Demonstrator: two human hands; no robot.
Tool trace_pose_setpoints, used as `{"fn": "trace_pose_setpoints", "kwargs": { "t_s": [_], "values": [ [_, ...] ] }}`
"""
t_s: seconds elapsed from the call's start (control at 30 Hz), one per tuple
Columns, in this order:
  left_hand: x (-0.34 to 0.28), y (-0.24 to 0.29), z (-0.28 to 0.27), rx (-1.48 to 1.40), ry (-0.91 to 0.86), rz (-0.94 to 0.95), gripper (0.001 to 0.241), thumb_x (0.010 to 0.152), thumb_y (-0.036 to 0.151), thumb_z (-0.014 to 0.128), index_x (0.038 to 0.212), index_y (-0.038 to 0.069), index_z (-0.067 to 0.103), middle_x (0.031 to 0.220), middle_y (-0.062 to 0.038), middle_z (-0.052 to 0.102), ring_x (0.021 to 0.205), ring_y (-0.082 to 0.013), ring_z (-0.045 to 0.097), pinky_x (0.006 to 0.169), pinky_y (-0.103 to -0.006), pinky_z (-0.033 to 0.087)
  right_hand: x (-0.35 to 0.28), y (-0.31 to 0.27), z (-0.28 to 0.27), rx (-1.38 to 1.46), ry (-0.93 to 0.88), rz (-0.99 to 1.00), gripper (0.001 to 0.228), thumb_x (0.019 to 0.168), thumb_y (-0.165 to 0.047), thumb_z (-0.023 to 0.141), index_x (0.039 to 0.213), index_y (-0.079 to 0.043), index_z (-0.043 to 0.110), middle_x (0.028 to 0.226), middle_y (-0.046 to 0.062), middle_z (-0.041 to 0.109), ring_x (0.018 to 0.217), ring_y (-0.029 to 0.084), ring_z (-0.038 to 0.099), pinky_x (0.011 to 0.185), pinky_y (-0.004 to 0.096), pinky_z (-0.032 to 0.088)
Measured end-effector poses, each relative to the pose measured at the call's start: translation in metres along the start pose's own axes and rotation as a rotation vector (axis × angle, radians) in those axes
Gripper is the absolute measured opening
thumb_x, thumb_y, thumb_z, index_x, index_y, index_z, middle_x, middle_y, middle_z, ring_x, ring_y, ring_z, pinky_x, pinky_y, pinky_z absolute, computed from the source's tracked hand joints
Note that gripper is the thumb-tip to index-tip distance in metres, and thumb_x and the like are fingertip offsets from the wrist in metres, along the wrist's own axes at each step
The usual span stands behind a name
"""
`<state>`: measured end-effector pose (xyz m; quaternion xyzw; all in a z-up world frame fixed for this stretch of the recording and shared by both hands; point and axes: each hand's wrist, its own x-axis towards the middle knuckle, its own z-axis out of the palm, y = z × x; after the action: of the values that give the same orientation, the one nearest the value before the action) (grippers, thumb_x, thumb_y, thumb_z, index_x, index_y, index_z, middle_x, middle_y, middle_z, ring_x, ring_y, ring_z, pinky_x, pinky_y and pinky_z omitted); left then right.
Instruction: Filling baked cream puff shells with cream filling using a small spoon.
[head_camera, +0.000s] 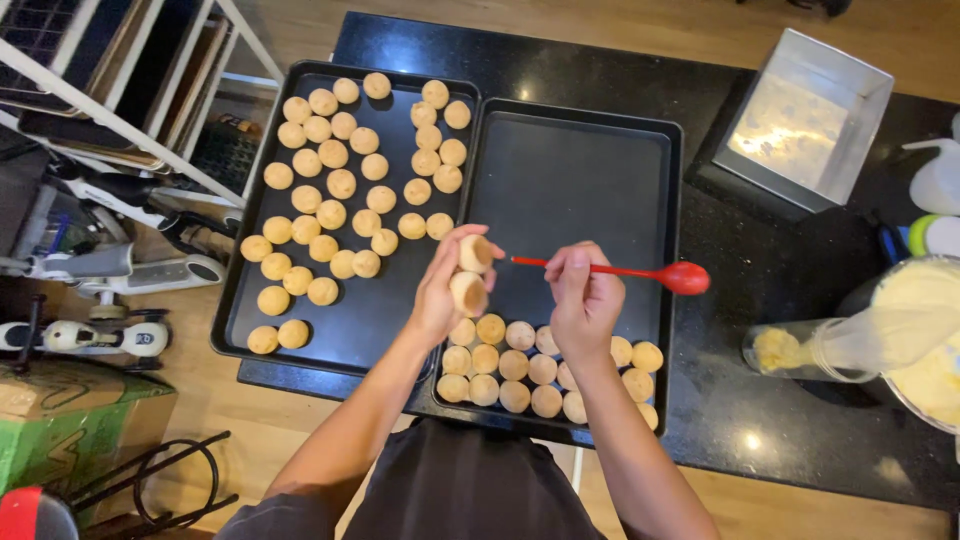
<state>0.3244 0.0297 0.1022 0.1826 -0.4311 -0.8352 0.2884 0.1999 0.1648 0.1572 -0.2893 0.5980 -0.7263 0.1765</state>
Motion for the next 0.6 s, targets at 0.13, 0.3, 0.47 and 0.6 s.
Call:
{"fn": "trace_pose_setpoints", "kwargs": {
  "t_s": [0.13,0.3,0.47,0.6],
  "values": [
    [-0.016,0.031,0.049,-0.189,-0.168,-0.06,0.042,0.113,0.033,0.029,0.142,0.007,0.046,0.113,-0.01,0.06,0.081,-0.0176,0.06,0.055,-0.0272,0.05,0.004,-0.03,0.01,-0.248,-0.057,-0.478,0.032,0.115,-0.02,0.048,0.089,-0.005,0.058,0.083,0.005,0.06,0.07,0.01,0.055,0.062,0.025,0.044],
    [-0.021,0.021,0.045,-0.226,-0.256,-0.065,0.043,0.117,0.035,0.029,0.144,0.007,0.046,0.108,-0.012,0.059,0.079,-0.0181,0.058,0.056,-0.0282,0.05,0.003,-0.049,0.011,-0.405,-0.126,-0.397,0.03,0.109,-0.012,0.052,0.083,0.0,0.06,0.075,0.009,0.061,0.064,0.014,0.056,0.058,0.028,0.043],
    [-0.024,0.032,0.063,-0.334,-0.239,-0.135,0.043,0.115,0.037,0.027,0.141,0.008,0.046,0.098,-0.012,0.062,0.07,-0.0181,0.058,0.051,-0.0291,0.047,-0.002,-0.047,-0.003,-0.288,-0.09,-0.467,0.03,0.111,-0.011,0.049,0.085,-0.002,0.058,0.079,0.008,0.06,0.07,0.017,0.059,0.064,0.03,0.046],
    [-0.028,0.029,0.07,-0.297,-0.207,-0.209,0.044,0.112,0.04,0.025,0.138,0.01,0.045,0.087,-0.012,0.059,0.063,-0.0189,0.056,0.049,-0.0297,0.046,-0.006,-0.05,0.001,-0.358,-0.046,-0.467,0.029,0.108,-0.012,0.049,0.083,-0.002,0.059,0.078,0.007,0.061,0.067,0.013,0.059,0.06,0.028,0.046]
  ]
}}
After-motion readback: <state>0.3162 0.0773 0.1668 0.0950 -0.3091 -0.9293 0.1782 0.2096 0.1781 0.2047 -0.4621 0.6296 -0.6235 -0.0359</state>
